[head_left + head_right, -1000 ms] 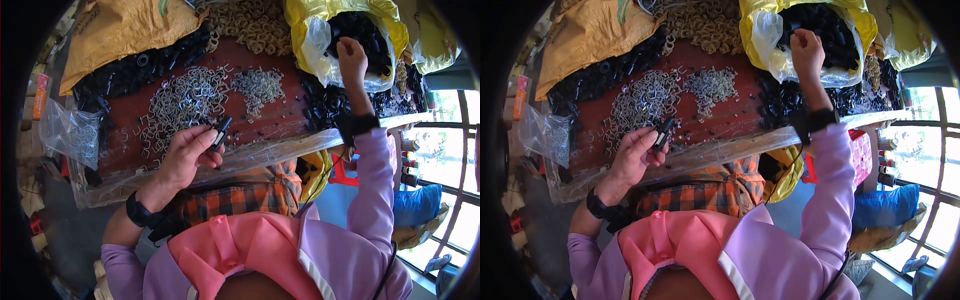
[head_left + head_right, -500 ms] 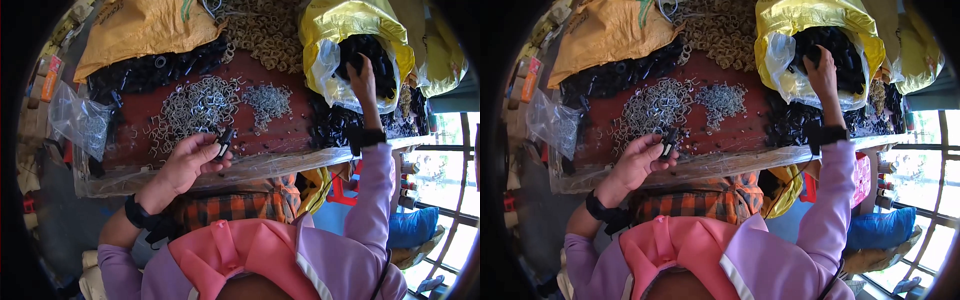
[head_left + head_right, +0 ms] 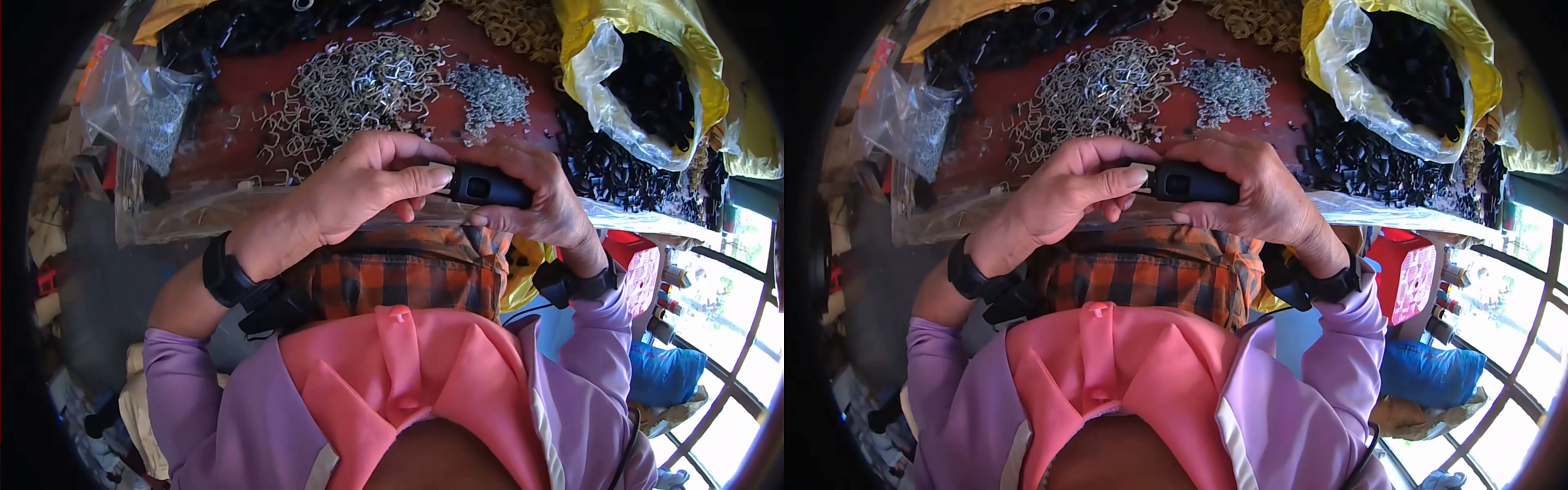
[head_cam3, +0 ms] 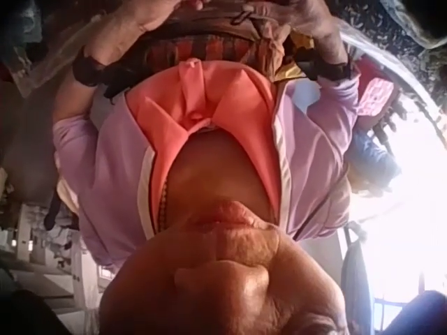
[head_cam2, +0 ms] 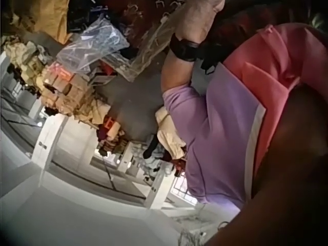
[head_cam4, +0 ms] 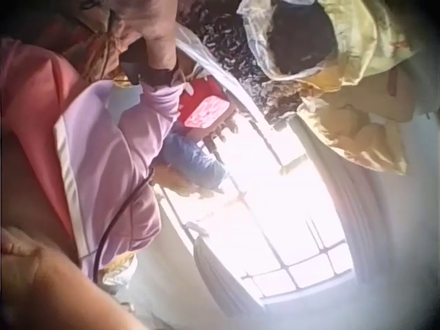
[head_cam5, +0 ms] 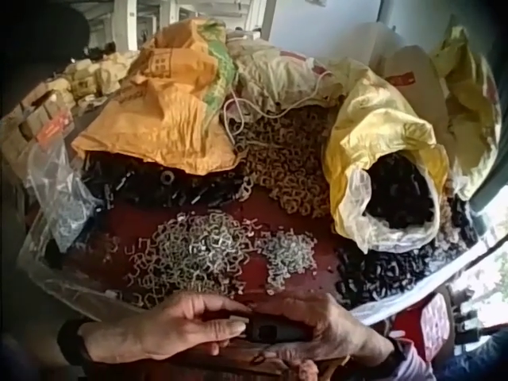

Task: The person assembles components by hand, picking up a black plastic part, inserting a metal pin, and sliding on a small metal clip. They then insert this assembly into a larger black plastic housing and place the finished unit on the table.

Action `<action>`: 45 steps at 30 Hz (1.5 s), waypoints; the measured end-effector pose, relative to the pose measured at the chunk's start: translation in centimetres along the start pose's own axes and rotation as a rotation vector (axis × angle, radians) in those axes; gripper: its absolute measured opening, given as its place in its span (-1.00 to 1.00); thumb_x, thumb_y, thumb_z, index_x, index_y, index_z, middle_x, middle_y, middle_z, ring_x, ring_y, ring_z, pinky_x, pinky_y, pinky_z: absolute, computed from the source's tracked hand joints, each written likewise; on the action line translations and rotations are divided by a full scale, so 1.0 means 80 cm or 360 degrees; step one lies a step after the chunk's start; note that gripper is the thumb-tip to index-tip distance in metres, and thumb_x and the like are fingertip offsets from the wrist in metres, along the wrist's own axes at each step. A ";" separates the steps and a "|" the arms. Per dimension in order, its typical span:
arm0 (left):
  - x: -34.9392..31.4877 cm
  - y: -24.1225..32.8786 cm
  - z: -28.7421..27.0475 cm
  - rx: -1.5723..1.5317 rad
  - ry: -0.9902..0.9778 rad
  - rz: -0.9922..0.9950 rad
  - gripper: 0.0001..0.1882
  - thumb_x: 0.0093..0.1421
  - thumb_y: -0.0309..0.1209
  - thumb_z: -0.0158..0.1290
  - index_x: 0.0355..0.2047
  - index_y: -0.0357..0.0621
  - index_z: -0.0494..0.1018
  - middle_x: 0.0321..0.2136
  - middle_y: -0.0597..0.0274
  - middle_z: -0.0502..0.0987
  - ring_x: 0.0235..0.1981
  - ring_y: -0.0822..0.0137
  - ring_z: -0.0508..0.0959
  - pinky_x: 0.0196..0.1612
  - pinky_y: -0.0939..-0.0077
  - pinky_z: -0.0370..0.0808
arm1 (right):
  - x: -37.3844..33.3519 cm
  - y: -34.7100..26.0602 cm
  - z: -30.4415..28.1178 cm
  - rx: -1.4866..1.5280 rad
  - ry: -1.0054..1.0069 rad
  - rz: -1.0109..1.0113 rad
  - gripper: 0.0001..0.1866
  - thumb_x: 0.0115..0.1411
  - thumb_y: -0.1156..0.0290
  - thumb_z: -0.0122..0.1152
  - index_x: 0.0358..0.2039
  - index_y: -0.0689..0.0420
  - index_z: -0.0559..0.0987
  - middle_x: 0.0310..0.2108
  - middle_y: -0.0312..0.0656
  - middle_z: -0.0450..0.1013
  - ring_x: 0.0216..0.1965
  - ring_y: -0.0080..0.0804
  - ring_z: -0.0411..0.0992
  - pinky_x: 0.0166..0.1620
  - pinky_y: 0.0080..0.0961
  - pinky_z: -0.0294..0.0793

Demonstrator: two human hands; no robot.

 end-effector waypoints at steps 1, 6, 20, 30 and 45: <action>-0.003 -0.001 -0.002 -0.0007 0.0012 0.0002 -0.72 0.04 -0.39 -0.02 -0.25 -0.28 0.35 -0.53 0.34 0.39 -0.55 0.59 0.35 -0.53 0.77 0.34 | 0.002 -0.002 0.004 -0.0006 0.0022 -0.0019 -0.42 -0.24 0.25 0.29 -0.20 0.29 0.37 -0.41 -0.08 0.37 -0.40 -0.32 0.36 -0.34 -0.55 0.29; -0.005 -0.011 -0.010 0.0027 0.0123 0.0036 -0.74 0.00 -0.42 0.02 -0.30 -0.31 0.38 -0.58 0.32 0.40 -0.61 0.58 0.36 -0.56 0.77 0.34 | 0.003 -0.016 0.018 -0.0115 0.0161 -0.0017 -0.50 -0.26 0.40 0.29 -0.25 0.29 0.39 -0.45 -0.10 0.36 -0.42 -0.34 0.35 -0.37 -0.54 0.30; -0.008 -0.013 -0.019 0.0008 0.0096 -0.0147 -0.73 -0.05 -0.43 0.08 -0.34 -0.34 0.41 -0.57 0.24 0.45 -0.63 0.56 0.41 -0.56 0.78 0.38 | 0.006 0.001 0.033 0.0153 0.0100 0.0103 -0.56 -0.23 0.48 0.27 -0.28 0.28 0.37 -0.48 -0.17 0.33 -0.47 -0.48 0.34 -0.43 -0.58 0.31; -0.005 -0.014 -0.022 0.0054 0.0205 -0.0168 -0.72 -0.01 -0.38 0.05 -0.29 -0.28 0.40 -0.54 0.28 0.45 -0.58 0.58 0.40 -0.50 0.77 0.36 | 0.008 0.001 0.054 0.0226 0.0353 0.0258 -0.61 -0.18 0.46 0.24 -0.31 0.26 0.36 -0.44 -0.16 0.33 -0.41 -0.48 0.34 -0.35 -0.55 0.33; 0.007 -0.018 -0.003 -0.0284 -0.0085 -0.0020 -0.68 -0.04 -0.44 0.06 -0.25 -0.27 0.36 -0.37 0.28 0.43 -0.36 0.50 0.42 -0.31 0.68 0.37 | 0.012 -0.028 0.041 0.0133 0.0088 -0.0391 -0.26 -0.28 0.33 0.24 -0.06 0.34 0.19 -0.14 0.09 0.21 -0.14 -0.04 0.24 -0.09 -0.33 0.24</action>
Point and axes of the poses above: each hand's wrist, its own x-axis towards the middle knuckle, its own z-axis out of the palm, y = z × x, the point moved 4 cm from there along x, towards the middle knuckle
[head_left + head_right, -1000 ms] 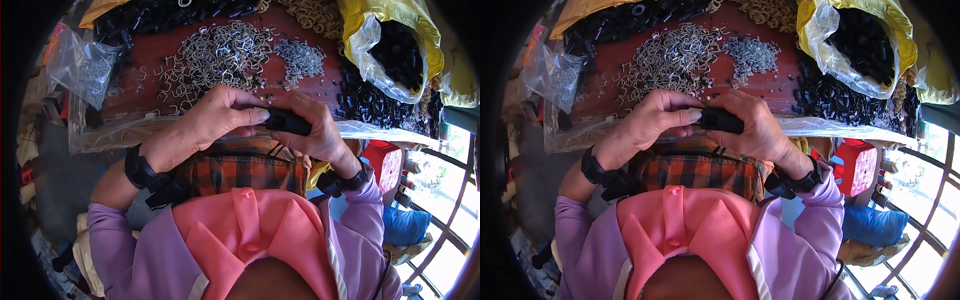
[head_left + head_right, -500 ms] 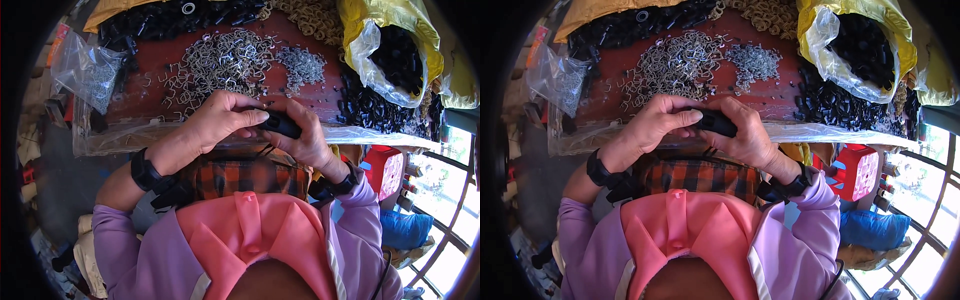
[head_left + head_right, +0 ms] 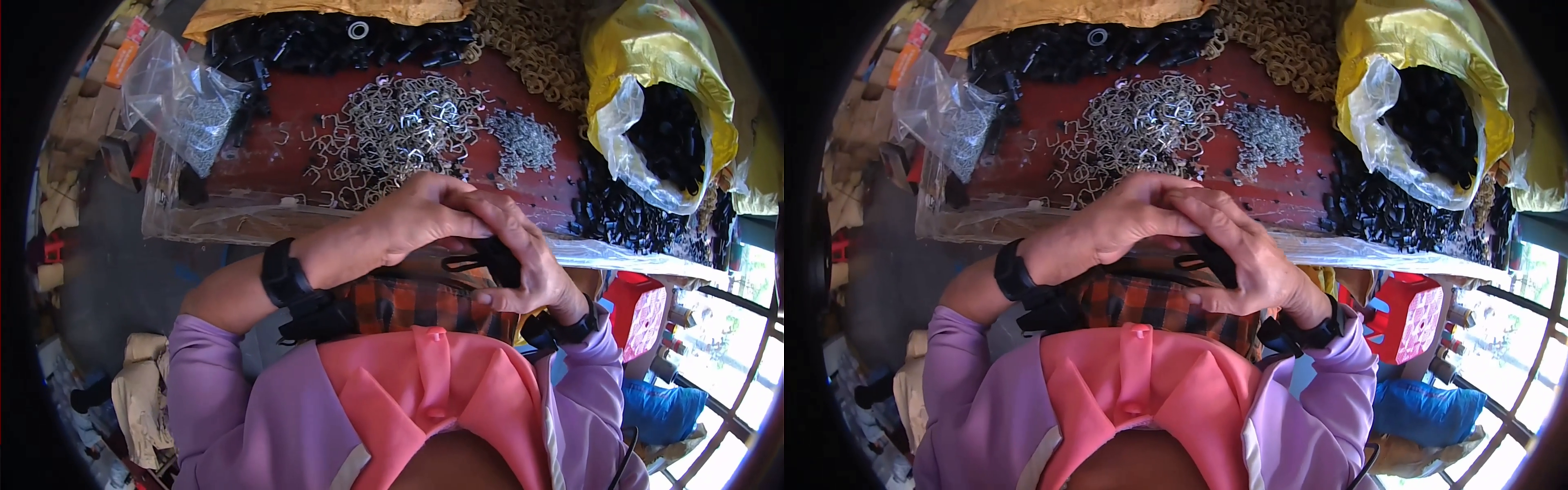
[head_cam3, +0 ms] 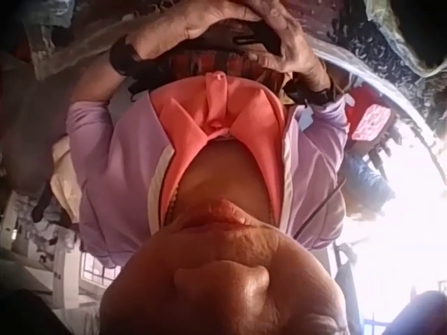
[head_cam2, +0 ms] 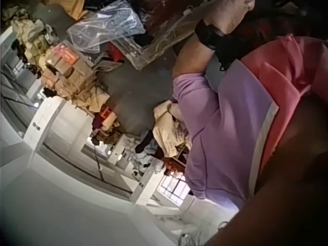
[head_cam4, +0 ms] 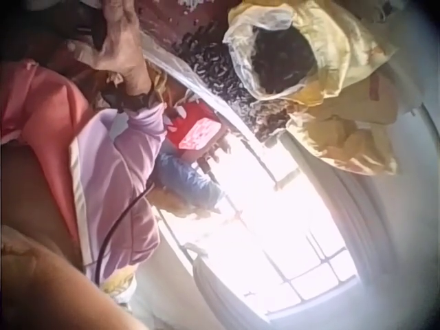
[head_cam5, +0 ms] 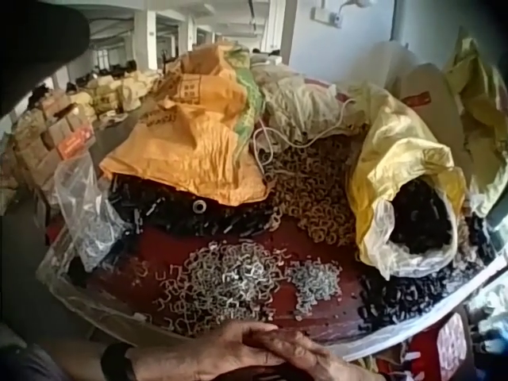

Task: The person assembles components by hand, picking up a black plastic part, inserting a metal pin, and sliding on a small metal clip. They then insert this assembly into a larger black plastic housing and place the finished unit on the table.

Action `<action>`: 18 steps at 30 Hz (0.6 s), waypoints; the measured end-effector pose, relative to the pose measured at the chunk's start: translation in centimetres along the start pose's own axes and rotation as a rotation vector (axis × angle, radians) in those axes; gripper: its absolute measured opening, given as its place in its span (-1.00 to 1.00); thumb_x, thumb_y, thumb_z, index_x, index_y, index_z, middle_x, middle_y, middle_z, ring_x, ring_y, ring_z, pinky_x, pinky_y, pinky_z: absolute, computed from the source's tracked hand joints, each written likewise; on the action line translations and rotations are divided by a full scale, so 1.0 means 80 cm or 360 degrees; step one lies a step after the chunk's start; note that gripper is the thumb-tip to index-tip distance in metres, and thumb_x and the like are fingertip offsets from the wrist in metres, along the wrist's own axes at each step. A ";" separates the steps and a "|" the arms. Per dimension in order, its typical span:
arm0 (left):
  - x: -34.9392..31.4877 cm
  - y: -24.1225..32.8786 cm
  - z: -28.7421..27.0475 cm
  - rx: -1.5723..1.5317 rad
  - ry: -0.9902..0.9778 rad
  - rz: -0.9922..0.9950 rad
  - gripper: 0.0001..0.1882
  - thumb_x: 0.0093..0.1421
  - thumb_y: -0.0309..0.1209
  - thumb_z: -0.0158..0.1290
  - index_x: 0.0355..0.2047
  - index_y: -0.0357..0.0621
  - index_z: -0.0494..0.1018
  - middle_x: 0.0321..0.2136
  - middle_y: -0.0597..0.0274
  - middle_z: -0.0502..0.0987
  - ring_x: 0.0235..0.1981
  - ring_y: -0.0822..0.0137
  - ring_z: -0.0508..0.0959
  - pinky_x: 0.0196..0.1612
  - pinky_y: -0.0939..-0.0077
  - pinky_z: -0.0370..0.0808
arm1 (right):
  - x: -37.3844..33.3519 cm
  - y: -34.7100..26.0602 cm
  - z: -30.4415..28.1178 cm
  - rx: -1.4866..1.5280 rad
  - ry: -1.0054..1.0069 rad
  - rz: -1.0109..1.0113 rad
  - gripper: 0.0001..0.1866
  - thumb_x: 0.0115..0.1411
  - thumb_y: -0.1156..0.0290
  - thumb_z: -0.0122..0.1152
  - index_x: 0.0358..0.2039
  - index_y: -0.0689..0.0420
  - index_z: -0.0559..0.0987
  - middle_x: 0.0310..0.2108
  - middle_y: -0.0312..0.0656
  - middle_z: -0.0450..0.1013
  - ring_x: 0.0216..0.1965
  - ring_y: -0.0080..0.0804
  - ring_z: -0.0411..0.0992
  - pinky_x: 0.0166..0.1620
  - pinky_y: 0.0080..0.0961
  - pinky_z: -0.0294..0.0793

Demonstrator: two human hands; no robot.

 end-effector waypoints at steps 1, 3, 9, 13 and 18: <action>0.003 -0.001 0.006 -0.0062 0.0004 -0.0006 -0.66 -0.05 -0.44 0.06 -0.23 -0.29 0.33 -0.38 0.26 0.43 -0.37 0.49 0.42 -0.31 0.67 0.37 | -0.002 0.000 -0.004 -0.0006 0.0021 -0.0001 -0.29 -0.27 0.36 0.22 -0.07 0.35 0.21 -0.15 0.10 0.21 -0.15 -0.04 0.24 -0.10 -0.33 0.24; 0.004 0.001 0.014 -0.0187 0.0005 -0.0023 -0.60 -0.06 -0.43 0.07 -0.19 -0.31 0.29 -0.38 0.23 0.43 -0.37 0.47 0.43 -0.31 0.66 0.38 | -0.007 -0.003 -0.007 -0.0007 0.0041 -0.0002 -0.33 -0.26 0.38 0.19 -0.09 0.35 0.23 -0.16 0.10 0.22 -0.15 -0.04 0.25 -0.10 -0.32 0.24; -0.004 0.018 -0.013 -0.0131 0.0316 -0.0154 -0.45 -0.08 -0.40 0.10 -0.11 -0.39 0.17 -0.41 0.15 0.43 -0.43 0.43 0.45 -0.37 0.66 0.41 | -0.067 0.002 -0.039 -0.0672 0.0523 0.0522 -0.63 -0.22 0.41 0.00 -0.34 0.33 0.35 -0.43 -0.05 0.29 -0.42 -0.30 0.31 -0.32 -0.52 0.28; -0.014 0.036 -0.060 -0.0015 0.0590 0.0030 -0.38 -0.08 -0.35 0.10 -0.07 -0.41 0.12 -0.41 0.10 0.44 -0.46 0.43 0.45 -0.41 0.68 0.41 | -0.126 0.005 -0.061 -0.0679 0.0703 0.0913 -0.72 -0.23 0.50 -0.06 -0.41 0.30 0.36 -0.52 -0.14 0.28 -0.50 -0.42 0.28 -0.39 -0.59 0.26; -0.021 0.071 -0.120 0.0451 0.0904 0.0359 -0.62 0.03 -0.42 -0.04 -0.12 -0.27 0.25 -0.32 0.17 0.43 -0.43 0.52 0.43 -0.38 0.73 0.39 | -0.243 0.008 -0.060 -0.1048 0.0689 0.1258 -0.77 -0.19 0.53 -0.08 -0.43 0.28 0.37 -0.54 -0.19 0.30 -0.54 -0.47 0.28 -0.43 -0.64 0.26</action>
Point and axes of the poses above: each hand's wrist, its own x-axis towards the middle knuckle, its own z-axis out of the palm, y = z × x, the point moved 4 cm from there along x, towards the middle knuckle
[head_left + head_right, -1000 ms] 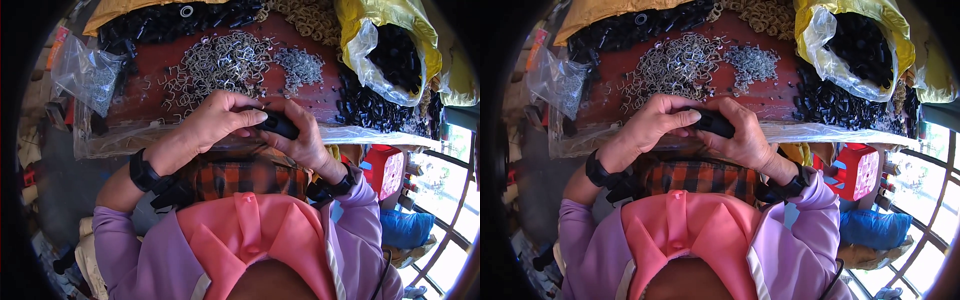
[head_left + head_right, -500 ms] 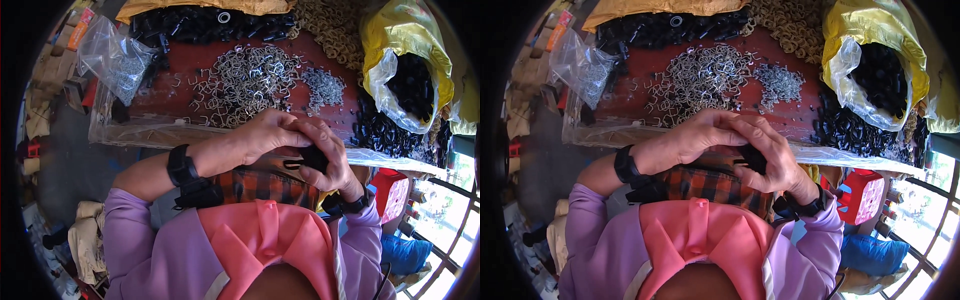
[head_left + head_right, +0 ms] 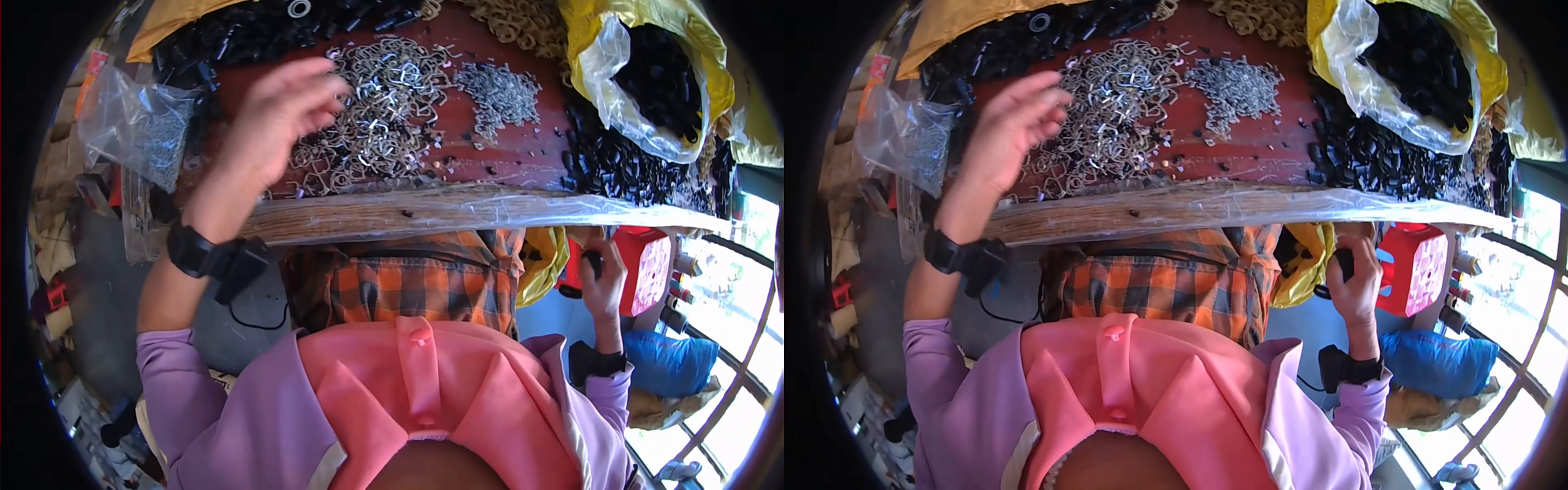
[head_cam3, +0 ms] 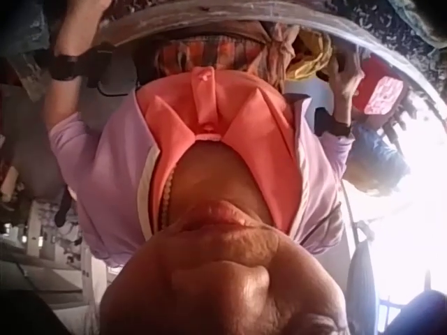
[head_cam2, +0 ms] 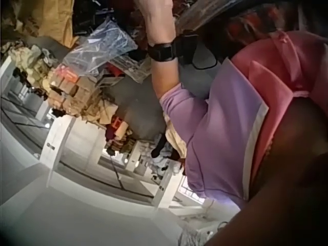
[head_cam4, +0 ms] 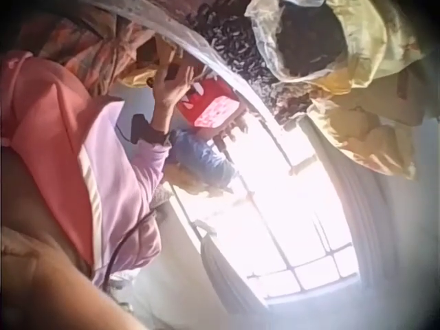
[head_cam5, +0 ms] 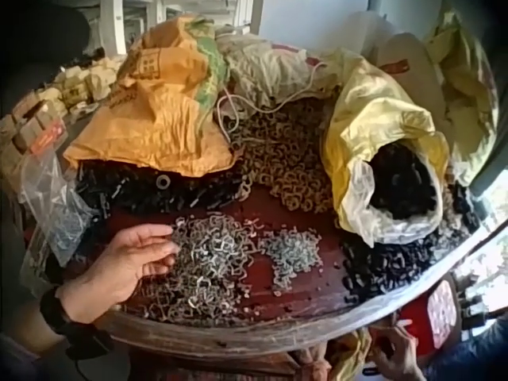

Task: The person assembles components by hand, picking up a black plastic part, inserting a metal pin, and sliding on a small metal clip. They then insert this assembly into a larger black plastic housing and place the finished unit on the table.

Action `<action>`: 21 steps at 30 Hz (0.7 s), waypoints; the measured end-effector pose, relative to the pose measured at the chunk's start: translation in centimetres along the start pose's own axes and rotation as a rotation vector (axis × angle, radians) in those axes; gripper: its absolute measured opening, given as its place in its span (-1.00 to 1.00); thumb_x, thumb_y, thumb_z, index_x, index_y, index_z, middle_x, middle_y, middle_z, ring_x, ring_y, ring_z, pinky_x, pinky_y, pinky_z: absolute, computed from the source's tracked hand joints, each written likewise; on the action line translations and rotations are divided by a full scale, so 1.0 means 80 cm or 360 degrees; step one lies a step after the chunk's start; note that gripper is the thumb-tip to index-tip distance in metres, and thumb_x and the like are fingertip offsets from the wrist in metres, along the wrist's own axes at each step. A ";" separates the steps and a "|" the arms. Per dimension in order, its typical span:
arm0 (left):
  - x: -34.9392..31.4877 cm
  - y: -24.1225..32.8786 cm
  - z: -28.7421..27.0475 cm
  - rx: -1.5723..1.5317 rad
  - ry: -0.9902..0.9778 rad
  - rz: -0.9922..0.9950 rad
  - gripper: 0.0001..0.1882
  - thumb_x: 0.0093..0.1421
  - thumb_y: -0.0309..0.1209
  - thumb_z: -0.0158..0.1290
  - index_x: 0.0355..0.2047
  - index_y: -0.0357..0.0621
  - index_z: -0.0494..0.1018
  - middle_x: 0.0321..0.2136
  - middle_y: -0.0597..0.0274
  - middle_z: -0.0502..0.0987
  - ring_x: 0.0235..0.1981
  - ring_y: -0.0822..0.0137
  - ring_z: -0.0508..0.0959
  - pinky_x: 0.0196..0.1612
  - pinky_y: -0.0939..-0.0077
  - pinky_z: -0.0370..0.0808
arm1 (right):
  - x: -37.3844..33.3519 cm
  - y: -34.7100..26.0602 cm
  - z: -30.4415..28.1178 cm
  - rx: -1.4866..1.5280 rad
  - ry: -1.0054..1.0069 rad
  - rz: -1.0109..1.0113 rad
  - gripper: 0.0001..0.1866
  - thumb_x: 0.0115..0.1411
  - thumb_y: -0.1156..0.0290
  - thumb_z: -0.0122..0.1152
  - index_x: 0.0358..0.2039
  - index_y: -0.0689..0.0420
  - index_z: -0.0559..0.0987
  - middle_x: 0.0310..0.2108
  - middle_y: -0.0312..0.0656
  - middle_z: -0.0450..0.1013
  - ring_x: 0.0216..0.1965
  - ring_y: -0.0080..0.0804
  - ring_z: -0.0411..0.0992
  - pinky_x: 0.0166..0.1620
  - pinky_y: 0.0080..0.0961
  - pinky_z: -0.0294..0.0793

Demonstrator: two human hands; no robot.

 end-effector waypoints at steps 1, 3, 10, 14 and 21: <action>0.011 0.004 -0.018 0.0110 0.0077 0.0095 -0.61 0.00 -0.39 0.00 -0.14 -0.25 0.27 -0.32 0.22 0.44 -0.40 0.51 0.42 -0.36 0.72 0.36 | -0.012 0.011 0.003 -0.0079 -0.0006 0.0061 -0.78 -0.18 0.53 -0.09 -0.43 0.28 0.37 -0.55 -0.20 0.30 -0.54 -0.48 0.28 -0.43 -0.65 0.26; 0.030 0.009 -0.040 0.0218 0.0118 0.0187 -0.61 -0.02 -0.36 0.04 -0.17 -0.23 0.30 -0.33 0.26 0.44 -0.37 0.51 0.41 -0.33 0.70 0.33 | -0.028 0.030 0.017 0.0150 -0.0055 0.0275 -0.78 -0.15 0.47 -0.09 -0.43 0.28 0.37 -0.54 -0.20 0.31 -0.54 -0.47 0.28 -0.43 -0.65 0.26; 0.030 0.013 -0.037 0.0284 0.0142 0.0296 -0.68 0.02 -0.37 -0.02 -0.18 -0.18 0.34 -0.29 0.30 0.43 -0.32 0.55 0.38 -0.31 0.72 0.29 | 0.020 -0.010 0.037 0.1918 0.0027 0.0442 -0.38 -0.02 -0.14 -0.25 -0.31 0.25 0.32 -0.47 -0.18 0.31 -0.42 -0.41 0.30 -0.33 -0.61 0.26; 0.018 0.012 0.012 0.0247 -0.0059 0.0258 -0.71 0.04 -0.38 -0.05 -0.21 -0.19 0.35 -0.30 0.30 0.43 -0.32 0.55 0.38 -0.31 0.73 0.28 | 0.044 -0.049 0.047 0.2667 -0.0248 0.0283 -0.36 -0.03 -0.17 -0.24 -0.29 0.24 0.29 -0.46 -0.15 0.29 -0.40 -0.36 0.28 -0.30 -0.55 0.25; -0.040 0.022 0.176 0.0097 -0.0682 0.0660 -0.64 0.07 -0.20 -0.07 -0.29 -0.28 0.36 -0.48 0.20 0.45 -0.43 0.50 0.43 -0.38 0.62 0.36 | 0.085 -0.133 0.070 0.2850 -0.0834 -0.0183 -0.35 -0.03 -0.16 -0.23 -0.25 0.25 0.30 -0.38 -0.11 0.31 -0.33 -0.32 0.30 -0.22 -0.46 0.27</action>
Point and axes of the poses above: each hand's wrist, its own x-axis towards the middle knuckle, its own z-axis out of the palm, y = z × x, the point moved 4 cm from there along x, towards the middle knuckle
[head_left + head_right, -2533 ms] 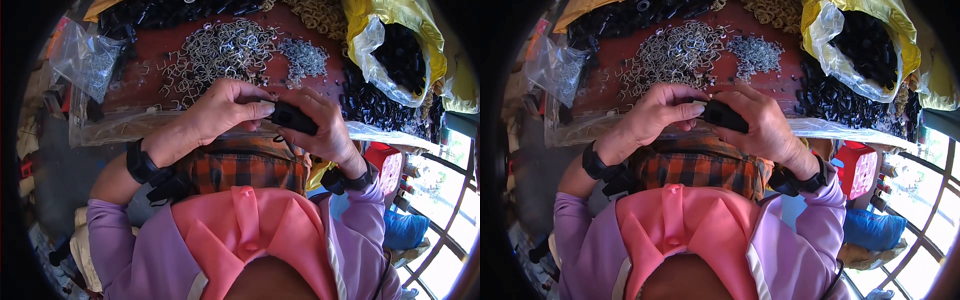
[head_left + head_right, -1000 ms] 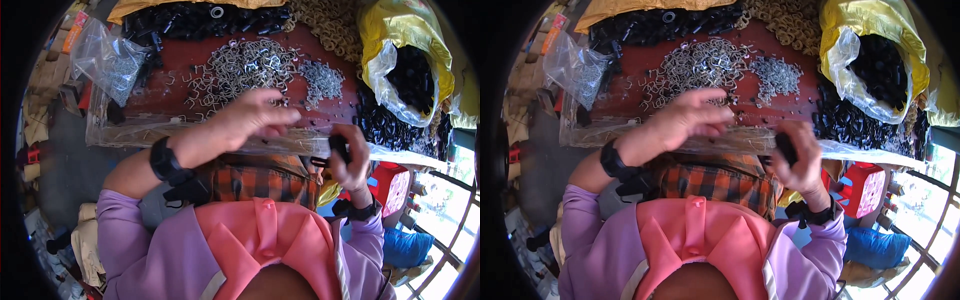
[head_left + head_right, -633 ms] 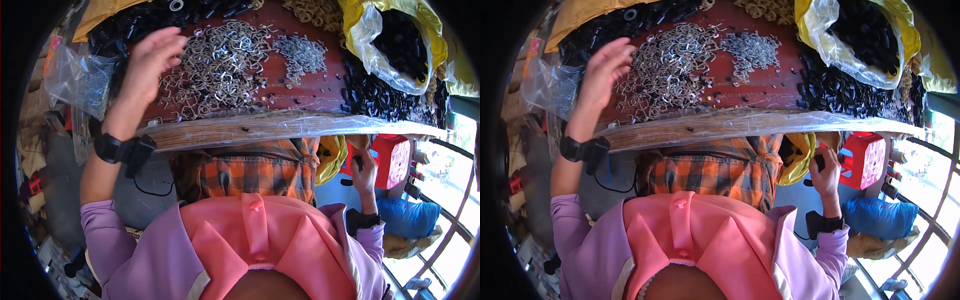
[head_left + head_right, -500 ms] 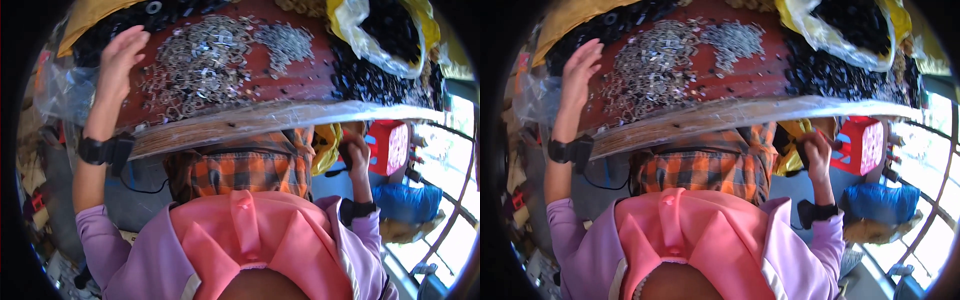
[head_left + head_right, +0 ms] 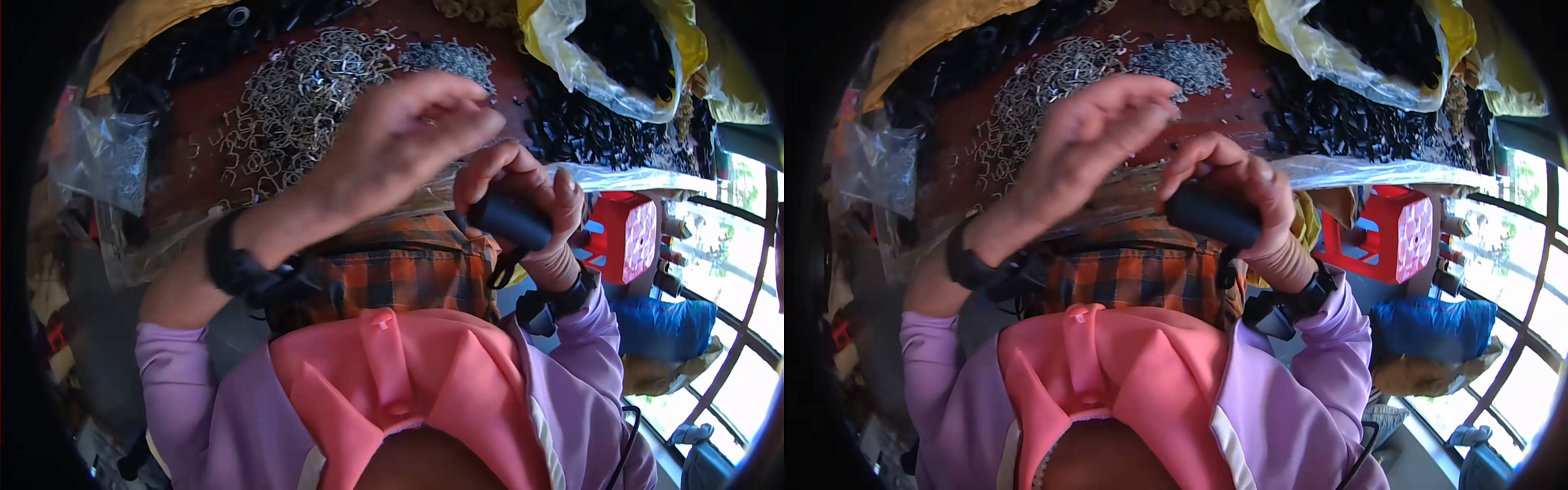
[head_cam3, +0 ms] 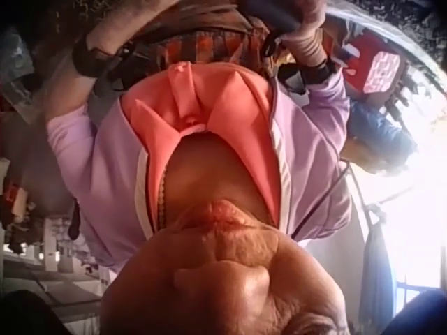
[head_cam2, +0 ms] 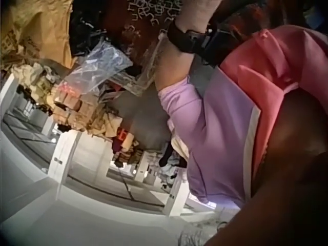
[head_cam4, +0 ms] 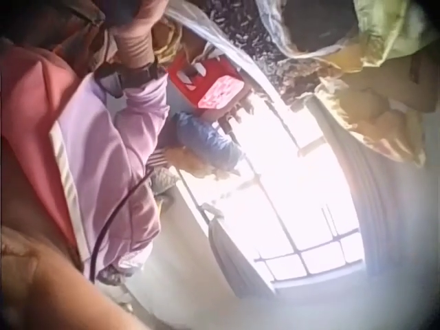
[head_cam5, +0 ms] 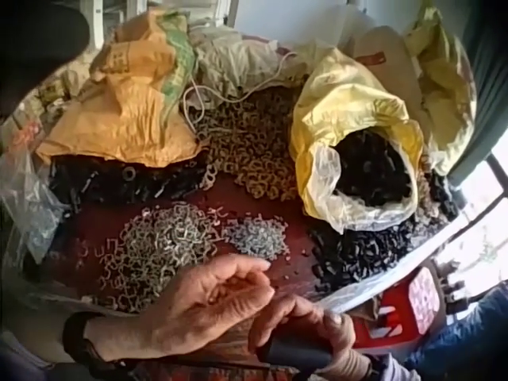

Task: The person assembles components by hand, picking up a black plastic part, inserting a metal pin, and sliding on a small metal clip. They then insert this assembly into a larger black plastic housing and place the finished unit on the table.

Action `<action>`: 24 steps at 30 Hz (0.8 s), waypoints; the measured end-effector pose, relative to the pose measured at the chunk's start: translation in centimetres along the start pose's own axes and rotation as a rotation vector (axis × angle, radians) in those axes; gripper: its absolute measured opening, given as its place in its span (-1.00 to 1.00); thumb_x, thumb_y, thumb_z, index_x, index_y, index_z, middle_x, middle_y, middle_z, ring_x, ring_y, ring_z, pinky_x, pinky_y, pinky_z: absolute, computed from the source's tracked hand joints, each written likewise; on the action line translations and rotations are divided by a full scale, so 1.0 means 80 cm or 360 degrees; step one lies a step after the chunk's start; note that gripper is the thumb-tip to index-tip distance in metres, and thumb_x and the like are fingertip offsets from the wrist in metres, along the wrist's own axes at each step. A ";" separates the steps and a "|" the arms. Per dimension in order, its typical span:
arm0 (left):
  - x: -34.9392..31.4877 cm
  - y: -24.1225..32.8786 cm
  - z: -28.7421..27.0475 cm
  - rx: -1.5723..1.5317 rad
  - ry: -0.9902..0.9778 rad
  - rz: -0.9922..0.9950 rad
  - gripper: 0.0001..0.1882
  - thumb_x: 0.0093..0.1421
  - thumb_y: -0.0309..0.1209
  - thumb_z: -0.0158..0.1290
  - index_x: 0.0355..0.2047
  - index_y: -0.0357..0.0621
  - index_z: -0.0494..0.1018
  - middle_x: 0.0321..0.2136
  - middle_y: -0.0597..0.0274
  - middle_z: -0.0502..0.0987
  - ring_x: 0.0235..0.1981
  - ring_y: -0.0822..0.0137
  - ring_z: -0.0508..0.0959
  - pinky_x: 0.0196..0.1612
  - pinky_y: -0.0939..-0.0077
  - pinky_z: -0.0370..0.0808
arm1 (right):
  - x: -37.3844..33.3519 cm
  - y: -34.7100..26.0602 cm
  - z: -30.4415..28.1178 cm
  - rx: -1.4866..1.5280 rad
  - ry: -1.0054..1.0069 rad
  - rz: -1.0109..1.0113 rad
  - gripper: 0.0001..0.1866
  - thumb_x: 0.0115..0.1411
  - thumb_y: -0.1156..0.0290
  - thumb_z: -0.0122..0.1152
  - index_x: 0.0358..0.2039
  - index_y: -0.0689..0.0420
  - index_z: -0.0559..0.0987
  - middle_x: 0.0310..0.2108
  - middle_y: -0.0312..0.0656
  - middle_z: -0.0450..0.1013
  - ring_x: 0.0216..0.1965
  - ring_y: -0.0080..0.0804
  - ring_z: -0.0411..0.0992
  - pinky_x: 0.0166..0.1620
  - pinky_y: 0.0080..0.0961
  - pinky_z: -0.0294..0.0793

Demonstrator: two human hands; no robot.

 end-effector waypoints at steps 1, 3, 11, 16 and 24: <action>-0.003 0.005 0.017 -0.0161 -0.0165 -0.0115 -0.60 0.10 -0.18 -0.14 -0.23 -0.30 0.30 -0.42 0.17 0.43 -0.38 0.49 0.40 -0.30 0.63 0.32 | 0.001 0.004 0.012 -0.0013 0.0155 0.0104 -0.35 -0.05 -0.13 -0.18 -0.23 0.26 0.29 -0.37 -0.11 0.32 -0.32 -0.35 0.31 -0.23 -0.49 0.28; -0.003 0.005 0.032 -0.0317 -0.0325 -0.0223 -0.56 0.14 -0.17 -0.21 -0.16 -0.32 0.24 -0.36 0.13 0.40 -0.33 0.47 0.38 -0.22 0.63 0.28 | 0.002 0.008 0.026 -0.0056 0.0483 0.0303 -0.35 -0.08 -0.06 -0.07 -0.17 0.27 0.26 -0.34 -0.11 0.32 -0.30 -0.41 0.31 -0.24 -0.54 0.30; -0.008 0.004 0.043 -0.0179 -0.0105 0.0125 -0.52 0.13 -0.09 -0.28 -0.31 -0.36 0.28 -0.55 0.14 0.45 -0.49 0.37 0.45 -0.39 0.54 0.34 | 0.008 0.001 0.024 -0.0337 0.0157 0.0249 -0.42 -0.13 0.00 0.05 -0.24 0.25 0.35 -0.32 -0.18 0.31 -0.27 -0.49 0.29 -0.27 -0.59 0.28; -0.004 0.003 0.023 0.0264 -0.0248 -0.0035 -0.58 0.14 -0.16 -0.24 -0.17 -0.25 0.28 -0.30 0.21 0.38 -0.25 0.45 0.36 -0.17 0.64 0.26 | -0.012 -0.037 -0.002 -0.1067 -0.0117 0.0454 -0.53 -0.15 0.11 0.13 -0.33 0.23 0.40 -0.37 -0.18 0.34 -0.34 -0.48 0.32 -0.32 -0.59 0.29; -0.004 -0.018 -0.262 0.2354 0.0674 0.0253 -0.63 -0.04 -0.24 0.03 -0.22 -0.14 0.34 -0.26 0.13 0.37 -0.31 0.21 0.42 -0.29 0.48 0.36 | -0.093 -0.066 -0.033 -0.2863 -0.0046 0.0403 -0.71 -0.18 0.36 0.18 -0.42 0.24 0.43 -0.44 -0.12 0.37 -0.44 -0.28 0.38 -0.34 -0.50 0.34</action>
Point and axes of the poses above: each hand's wrist, its own x-axis towards the middle knuckle, its own z-axis out of the palm, y = z × x, the point moved 4 cm from there along x, towards the middle knuckle
